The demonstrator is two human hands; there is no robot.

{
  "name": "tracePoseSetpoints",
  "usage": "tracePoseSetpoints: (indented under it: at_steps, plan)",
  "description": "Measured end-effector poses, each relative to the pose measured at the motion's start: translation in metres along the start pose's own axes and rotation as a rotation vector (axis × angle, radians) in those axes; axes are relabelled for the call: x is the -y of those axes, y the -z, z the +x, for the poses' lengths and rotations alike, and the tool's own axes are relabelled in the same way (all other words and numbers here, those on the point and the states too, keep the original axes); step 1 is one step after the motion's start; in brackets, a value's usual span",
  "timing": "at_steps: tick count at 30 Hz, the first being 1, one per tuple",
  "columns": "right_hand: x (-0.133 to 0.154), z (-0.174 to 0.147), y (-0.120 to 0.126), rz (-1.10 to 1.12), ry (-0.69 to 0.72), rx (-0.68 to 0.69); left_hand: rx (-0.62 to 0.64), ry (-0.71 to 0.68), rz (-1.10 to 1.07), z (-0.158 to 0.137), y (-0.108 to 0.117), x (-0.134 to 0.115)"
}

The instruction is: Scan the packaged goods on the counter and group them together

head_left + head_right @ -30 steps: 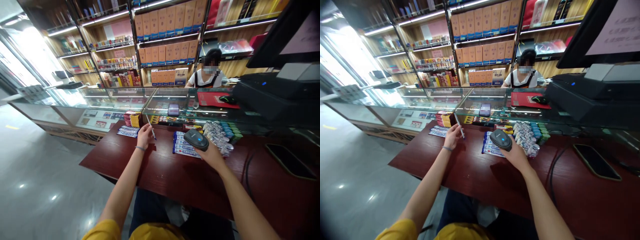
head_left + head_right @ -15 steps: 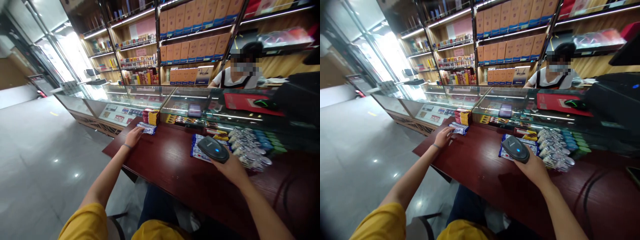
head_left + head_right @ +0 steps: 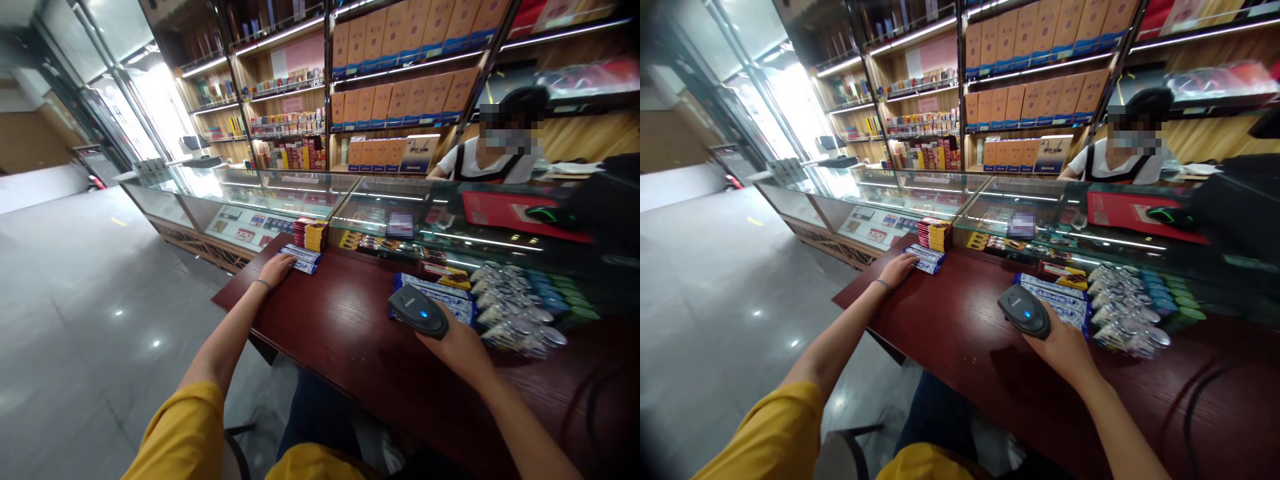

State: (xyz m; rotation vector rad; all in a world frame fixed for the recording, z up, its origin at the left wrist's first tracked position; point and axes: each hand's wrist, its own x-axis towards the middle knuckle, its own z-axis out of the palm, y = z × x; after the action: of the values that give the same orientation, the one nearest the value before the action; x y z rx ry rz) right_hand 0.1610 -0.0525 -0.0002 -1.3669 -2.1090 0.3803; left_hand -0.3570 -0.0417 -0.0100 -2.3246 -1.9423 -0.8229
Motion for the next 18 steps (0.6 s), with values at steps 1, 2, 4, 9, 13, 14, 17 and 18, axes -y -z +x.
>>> tracePoseSetpoints:
  at_steps: [1,2,4,9,13,14,17,18]
  plan:
    - [0.001,0.000,0.000,0.001,-0.006,0.004,-0.011,-0.005,-0.022,0.003,-0.001,-0.001]
    - [0.001,0.000,0.001,0.005,-0.011,0.008,-0.014,-0.007,-0.033,0.005,-0.002,-0.002]
    - [0.001,0.000,0.002,0.014,-0.021,0.014,0.009,-0.003,-0.027,0.009,-0.003,-0.003]
    - [0.001,0.000,0.003,0.008,-0.014,0.008,0.032,0.008,-0.034,0.011,-0.010,-0.001]
    - [0.004,0.000,0.004,0.023,-0.025,0.022,0.003,0.042,-0.063,0.011,-0.013,0.000]
    - [0.005,0.000,0.005,0.031,-0.031,0.028,0.002,0.047,-0.058,0.011,-0.013,0.000]
    - [0.005,0.000,0.007,0.051,-0.033,0.017,0.005,0.036,-0.037,0.011,-0.012,-0.004]
    - [0.004,0.000,0.008,0.065,-0.023,-0.006,0.001,0.029,-0.033,0.011,-0.012,-0.006]
